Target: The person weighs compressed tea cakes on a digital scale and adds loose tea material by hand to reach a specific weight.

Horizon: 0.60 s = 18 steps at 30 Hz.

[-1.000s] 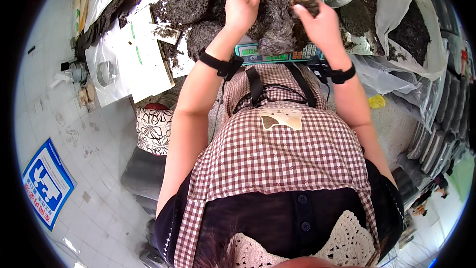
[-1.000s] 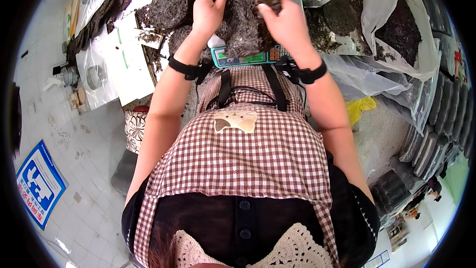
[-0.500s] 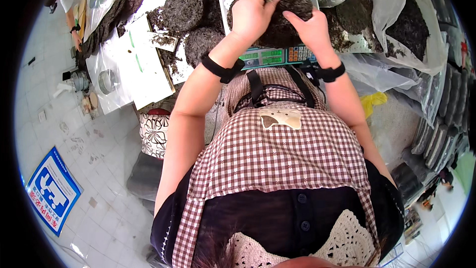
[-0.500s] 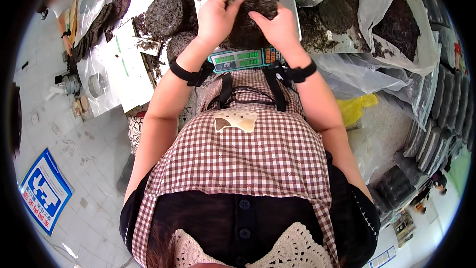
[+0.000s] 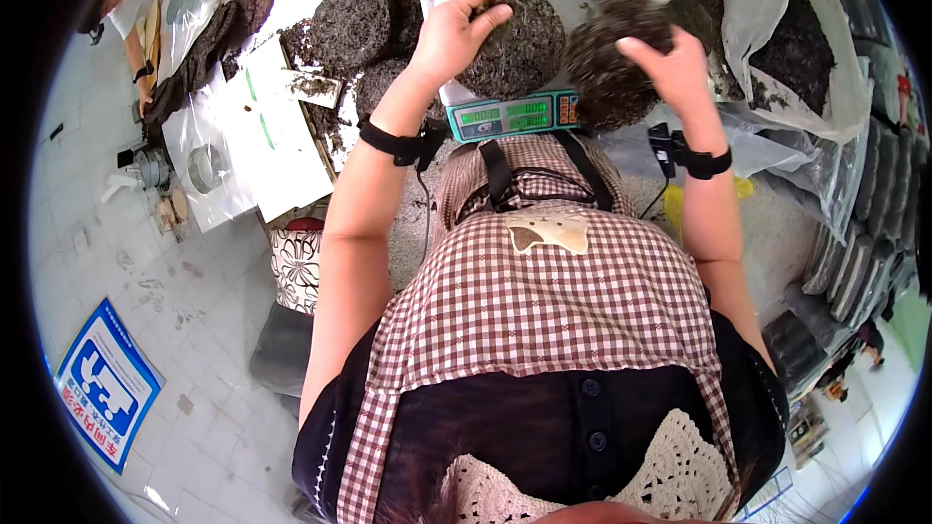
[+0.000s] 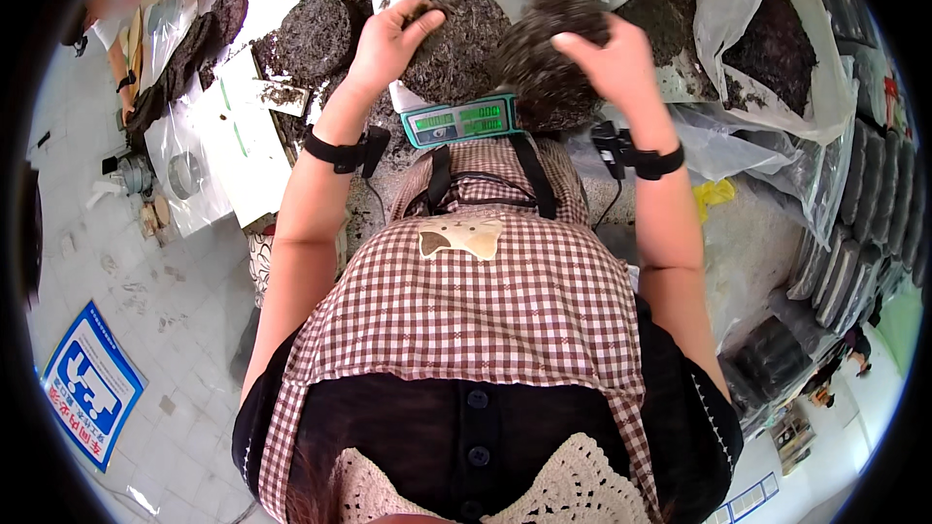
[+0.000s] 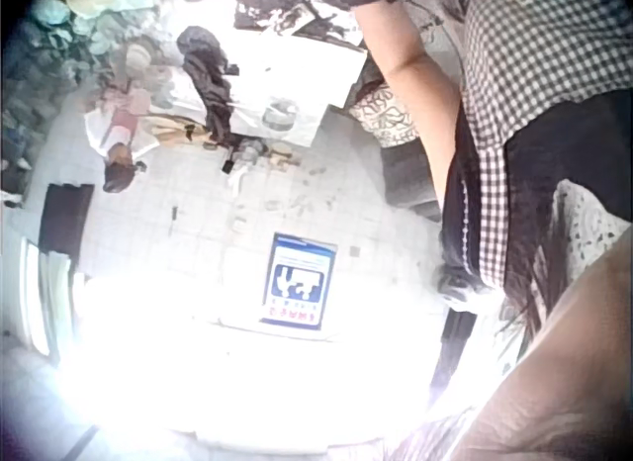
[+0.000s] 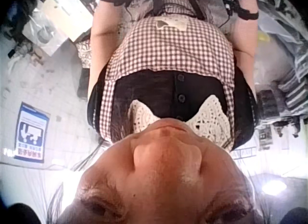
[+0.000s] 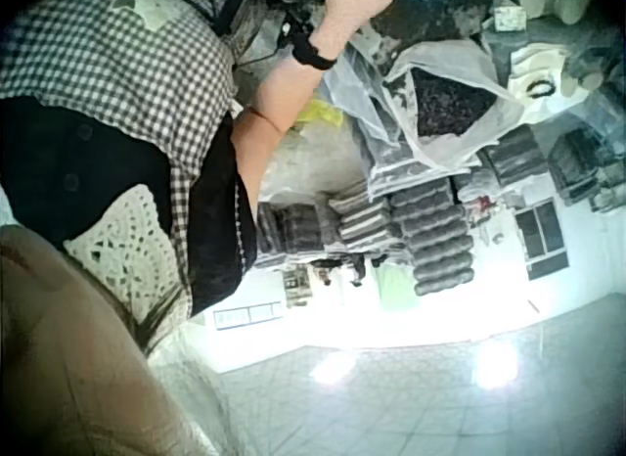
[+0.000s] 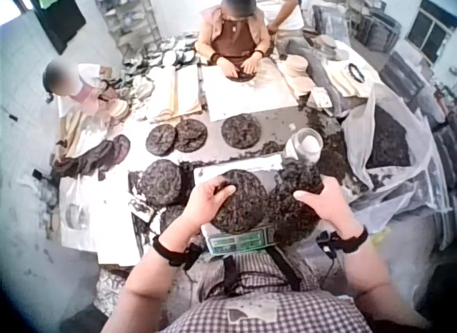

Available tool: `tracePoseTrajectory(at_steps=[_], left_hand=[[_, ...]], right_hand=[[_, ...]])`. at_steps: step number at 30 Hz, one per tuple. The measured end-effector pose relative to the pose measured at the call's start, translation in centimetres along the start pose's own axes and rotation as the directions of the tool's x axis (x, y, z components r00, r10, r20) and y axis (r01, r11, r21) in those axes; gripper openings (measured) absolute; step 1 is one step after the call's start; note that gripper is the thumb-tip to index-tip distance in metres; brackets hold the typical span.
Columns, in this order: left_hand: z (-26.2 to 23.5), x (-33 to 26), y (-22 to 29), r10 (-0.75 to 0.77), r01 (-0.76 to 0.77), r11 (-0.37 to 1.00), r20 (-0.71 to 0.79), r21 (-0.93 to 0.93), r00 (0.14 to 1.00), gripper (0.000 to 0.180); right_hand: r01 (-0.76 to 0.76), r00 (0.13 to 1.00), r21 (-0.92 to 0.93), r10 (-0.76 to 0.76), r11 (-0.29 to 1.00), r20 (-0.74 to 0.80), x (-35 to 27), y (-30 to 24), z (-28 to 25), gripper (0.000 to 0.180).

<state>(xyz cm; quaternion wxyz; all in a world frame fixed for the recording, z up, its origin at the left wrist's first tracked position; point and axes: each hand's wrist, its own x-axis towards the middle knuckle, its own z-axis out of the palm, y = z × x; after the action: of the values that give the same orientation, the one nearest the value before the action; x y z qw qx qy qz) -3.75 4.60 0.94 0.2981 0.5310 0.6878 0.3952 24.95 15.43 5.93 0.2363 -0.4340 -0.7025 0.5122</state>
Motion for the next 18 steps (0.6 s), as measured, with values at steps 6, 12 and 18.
tracePoseTrajectory(at_steps=[6, 12, 18], left_hand=[[2.3, -0.7, -2.1, 0.346, -0.25, 0.752, -0.042, 0.61, 0.937, 0.054], [-2.5, -4.3, -7.9, 0.24, -0.035, 0.871, -0.363, 0.49, 0.9, 0.059], [0.7, -6.1, -4.6, 0.319, -0.279, 0.785, 0.025, 0.553, 0.947, 0.084]], right_hand=[[-0.331, 0.916, 0.812, 0.37, 0.481, 0.155, 0.5, 6.8, -2.8, 0.037], [-0.346, 0.888, 0.882, 0.415, 0.32, 0.198, -5.4, 11.4, -5.4, 0.042], [-0.397, 0.918, 0.858, 0.151, 0.325, 0.367, -4.6, 7.9, 1.4, 0.046]])
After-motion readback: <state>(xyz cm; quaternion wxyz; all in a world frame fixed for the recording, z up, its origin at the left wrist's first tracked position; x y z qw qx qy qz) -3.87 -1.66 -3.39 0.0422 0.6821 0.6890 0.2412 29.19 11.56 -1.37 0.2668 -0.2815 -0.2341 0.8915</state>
